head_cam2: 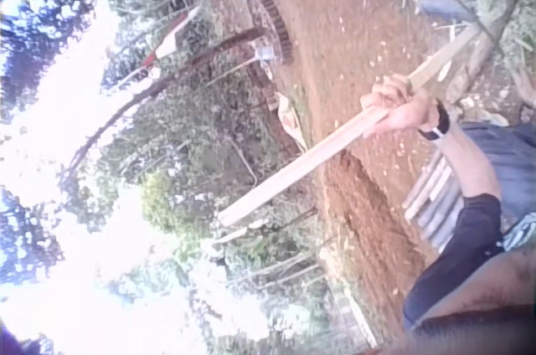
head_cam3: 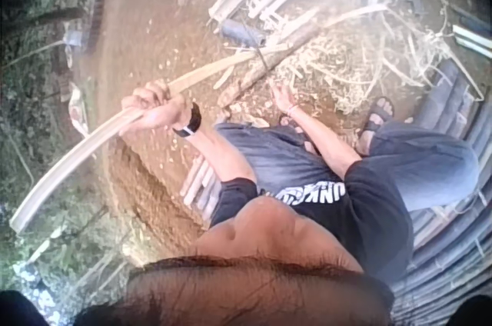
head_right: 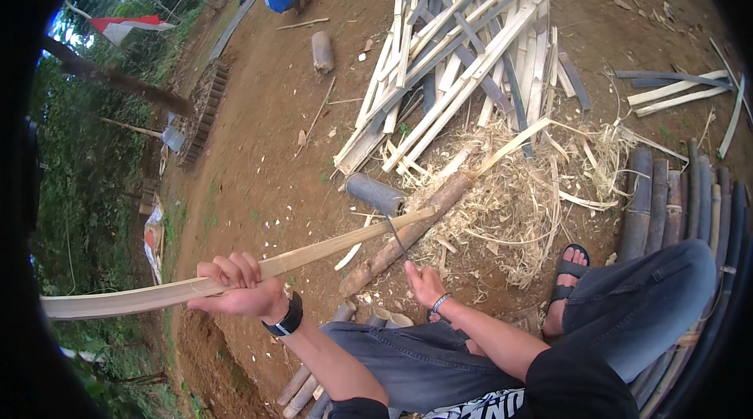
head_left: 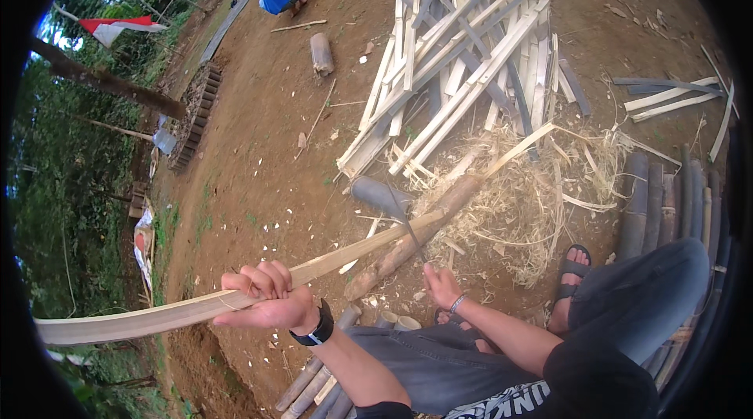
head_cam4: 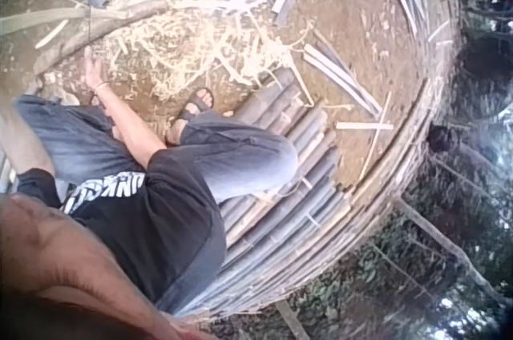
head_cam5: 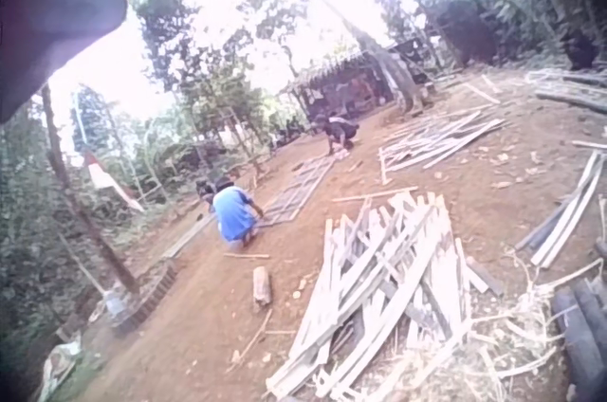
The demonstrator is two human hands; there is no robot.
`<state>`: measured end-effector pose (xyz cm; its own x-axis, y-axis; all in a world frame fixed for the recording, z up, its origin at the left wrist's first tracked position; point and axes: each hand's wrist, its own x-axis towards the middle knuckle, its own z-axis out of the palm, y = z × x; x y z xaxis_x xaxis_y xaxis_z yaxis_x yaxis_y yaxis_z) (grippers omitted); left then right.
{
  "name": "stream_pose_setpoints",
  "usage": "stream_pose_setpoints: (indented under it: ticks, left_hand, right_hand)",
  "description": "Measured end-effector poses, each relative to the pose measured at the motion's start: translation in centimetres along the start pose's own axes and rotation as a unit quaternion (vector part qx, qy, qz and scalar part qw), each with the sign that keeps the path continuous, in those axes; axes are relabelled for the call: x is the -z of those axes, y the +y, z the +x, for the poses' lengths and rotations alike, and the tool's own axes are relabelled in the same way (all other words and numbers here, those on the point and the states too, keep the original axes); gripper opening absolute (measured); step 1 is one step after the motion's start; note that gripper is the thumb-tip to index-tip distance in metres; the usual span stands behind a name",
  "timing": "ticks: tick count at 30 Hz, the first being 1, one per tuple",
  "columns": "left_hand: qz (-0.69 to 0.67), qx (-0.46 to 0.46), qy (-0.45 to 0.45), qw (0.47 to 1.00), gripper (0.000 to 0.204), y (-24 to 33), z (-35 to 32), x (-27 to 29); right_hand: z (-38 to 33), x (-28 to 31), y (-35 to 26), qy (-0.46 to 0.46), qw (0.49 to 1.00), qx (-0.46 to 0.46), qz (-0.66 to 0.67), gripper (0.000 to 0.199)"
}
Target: The person uses a large blade to shave down a long piece of wood while sitting on a pile of bamboo poles, repeatedly scraping the edge of the wood to smooth it.
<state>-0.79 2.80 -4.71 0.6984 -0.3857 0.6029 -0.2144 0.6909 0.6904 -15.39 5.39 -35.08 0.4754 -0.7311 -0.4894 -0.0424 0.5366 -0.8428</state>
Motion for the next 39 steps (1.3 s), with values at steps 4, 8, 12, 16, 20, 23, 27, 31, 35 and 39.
stream_pose_setpoints:
  ticks: [4, 8, 12, 16, 20, 23, 27, 31, 35, 39]
  left_hand:
    - [0.003, 0.009, 0.031, 0.999, 0.061, -0.4, -0.3, -1.0]
    - [0.014, 0.016, 0.046, 0.999, 0.061, -1.0, -0.4, 0.7]
    - [0.015, -0.002, 0.041, 0.999, 0.061, -0.3, 0.6, -1.1]
    - [0.003, 0.001, 0.033, 0.999, 0.059, 0.3, 0.4, 0.5]
    - [-0.025, 0.026, -0.014, 0.999, 0.06, 0.0, -0.4, 0.2]
    - [-0.032, 0.042, -0.002, 0.999, 0.061, 0.0, -0.6, 0.3]
    - [-0.052, 0.051, 0.008, 0.997, 0.061, 0.2, 0.2, 1.8]
    - [-0.07, 0.018, 0.041, 0.997, 0.059, 1.7, 1.1, 2.6]
    - [-0.114, -0.032, 0.128, 0.985, 0.058, 3.9, 2.0, 3.6]
    - [-0.141, -0.068, 0.217, 0.963, 0.056, 5.8, 2.1, 5.2]
  right_hand:
    - [3.9, 3.6, 2.1, 0.085, 0.97, -0.2, 0.106, 0.068]
    - [-0.1, 0.3, -0.7, 0.014, 0.983, -0.14, 0.119, 0.065]
    - [0.3, 0.2, 0.3, -0.004, 1.0, 0.002, 0.014, 0.063]
    - [4.3, 1.8, 1.6, 0.068, 0.981, -0.153, 0.101, 0.063]
    - [4.6, 4.1, 1.5, 0.066, 0.992, -0.107, -0.003, 0.059]
    - [0.8, 2.1, -0.3, 0.019, 0.995, -0.02, -0.097, 0.054]
    - [-4.2, 2.7, -6.2, -0.049, 0.968, 0.054, -0.241, 0.05]
    - [-6.8, 7.4, -13.1, -0.012, 0.904, 0.123, -0.408, 0.042]
    - [-9.9, 13.6, -21.1, 0.074, 0.859, 0.149, -0.484, 0.041]
    - [-13.9, 18.6, -27.0, 0.136, 0.87, 0.199, -0.429, 0.033]
